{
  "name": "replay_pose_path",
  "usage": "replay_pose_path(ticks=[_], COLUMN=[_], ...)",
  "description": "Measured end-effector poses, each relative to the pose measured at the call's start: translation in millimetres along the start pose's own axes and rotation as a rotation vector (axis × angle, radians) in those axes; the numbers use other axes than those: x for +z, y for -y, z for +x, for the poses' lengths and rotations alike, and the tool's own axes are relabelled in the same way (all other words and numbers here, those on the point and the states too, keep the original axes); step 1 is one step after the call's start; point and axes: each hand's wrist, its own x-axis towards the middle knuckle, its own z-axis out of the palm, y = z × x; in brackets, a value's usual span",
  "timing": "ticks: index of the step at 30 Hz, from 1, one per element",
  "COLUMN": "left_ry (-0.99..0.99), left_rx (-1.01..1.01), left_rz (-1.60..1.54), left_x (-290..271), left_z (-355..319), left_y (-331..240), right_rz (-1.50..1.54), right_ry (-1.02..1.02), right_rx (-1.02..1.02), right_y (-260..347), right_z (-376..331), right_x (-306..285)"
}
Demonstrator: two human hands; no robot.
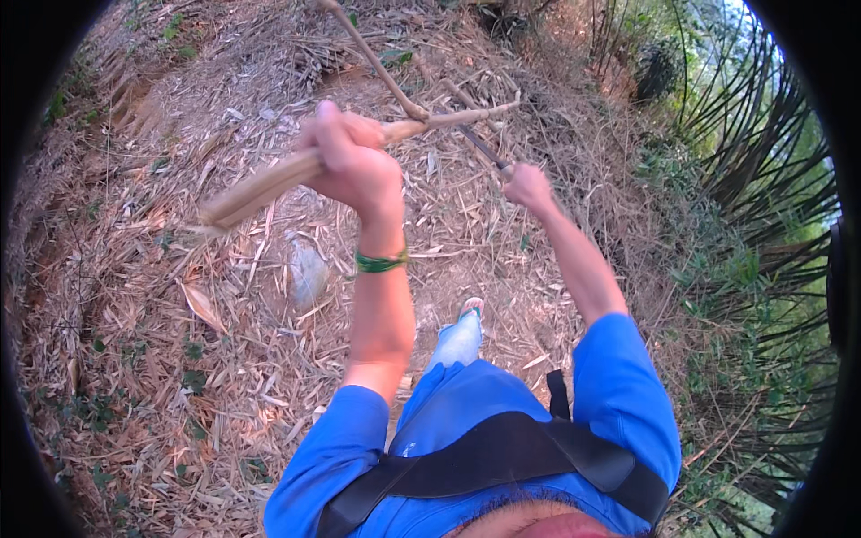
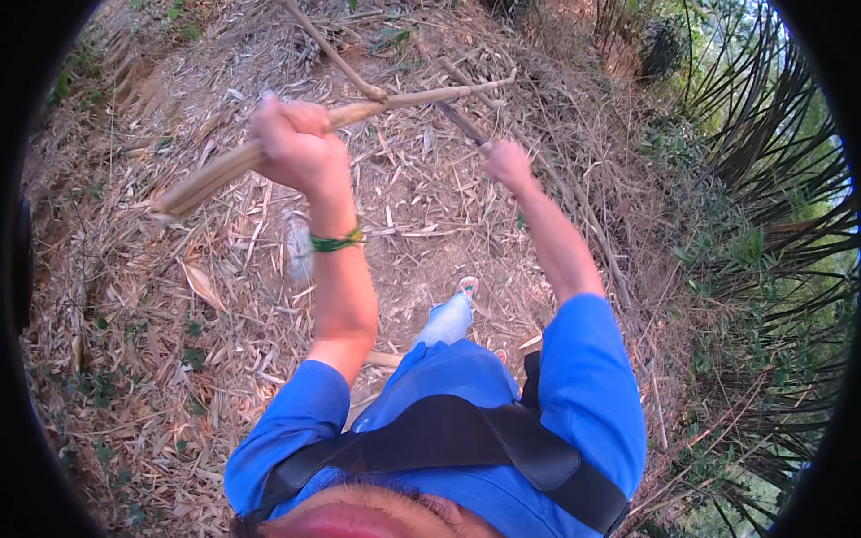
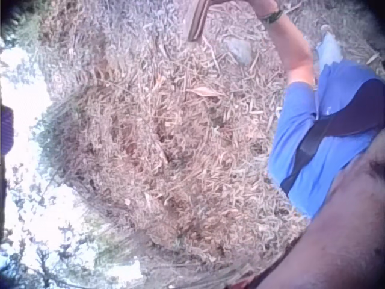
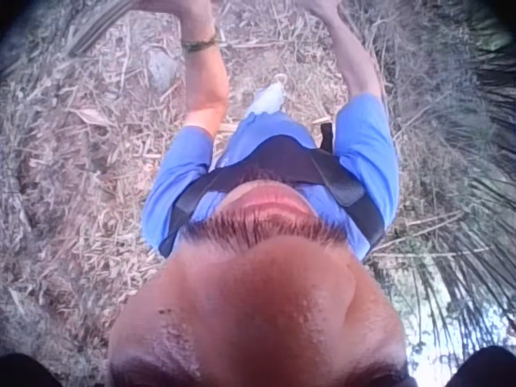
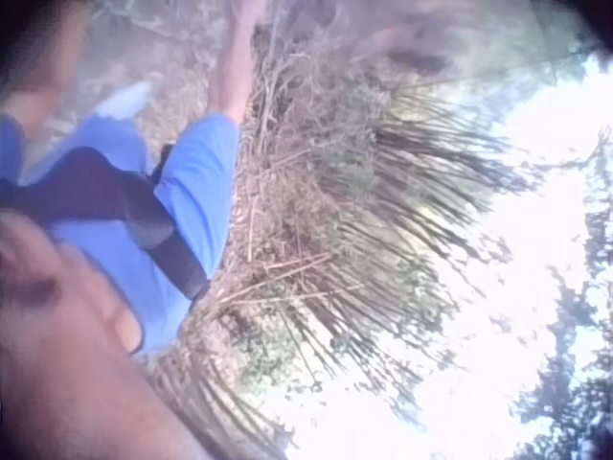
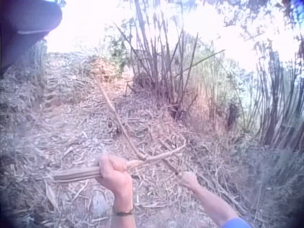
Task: The person strips a long bamboo branch using a knife. They hold the branch with their left hand and repeatedly strike or slide the knife along it to remove smaller stems and leaves.
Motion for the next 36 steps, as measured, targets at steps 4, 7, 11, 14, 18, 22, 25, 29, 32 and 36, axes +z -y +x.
replay_pose_path(ticks=[4,7,11,14,18,22,25,29,32,36], left_ry=[0.012,0.03,0.155,0.156,0.037,-0.039,-0.044,-0.041,-0.06,-0.123], left_rx=[-0.068,-0.011,-0.045,-0.138,-0.015,-0.018,-0.022,0.02,-0.007,-0.022], left_rz=[-0.161,-0.119,-0.151,-0.257,-0.047,-0.072,-0.064,-0.088,-0.111,-0.014], left_x=[2,5,-16,5,-26,4,20,23,21,28], left_z=[3,5,13,6,48,5,-5,9,6,20], left_y=[-1,-10,-32,-28,-55,-39,-43,-52,-46,-45], right_rz=[-0.008,0.007,-0.223,-0.385,-0.286,-0.062,0.164,0.104,0.162,0.02], right_ry=[0.132,0.163,0.019,-0.016,0.178,0.209,-0.096,-0.37,-0.19,-0.039], right_rx=[-0.184,-0.503,-0.704,0.118,-0.118,-0.231,-0.573,-0.62,0.303,0.275], right_y=[58,121,73,-120,-64,39,113,121,26,-90], right_z=[-36,-83,-24,36,-33,-74,-90,-45,11,-36], right_x=[3,-9,12,8,58,49,49,46,65,143])
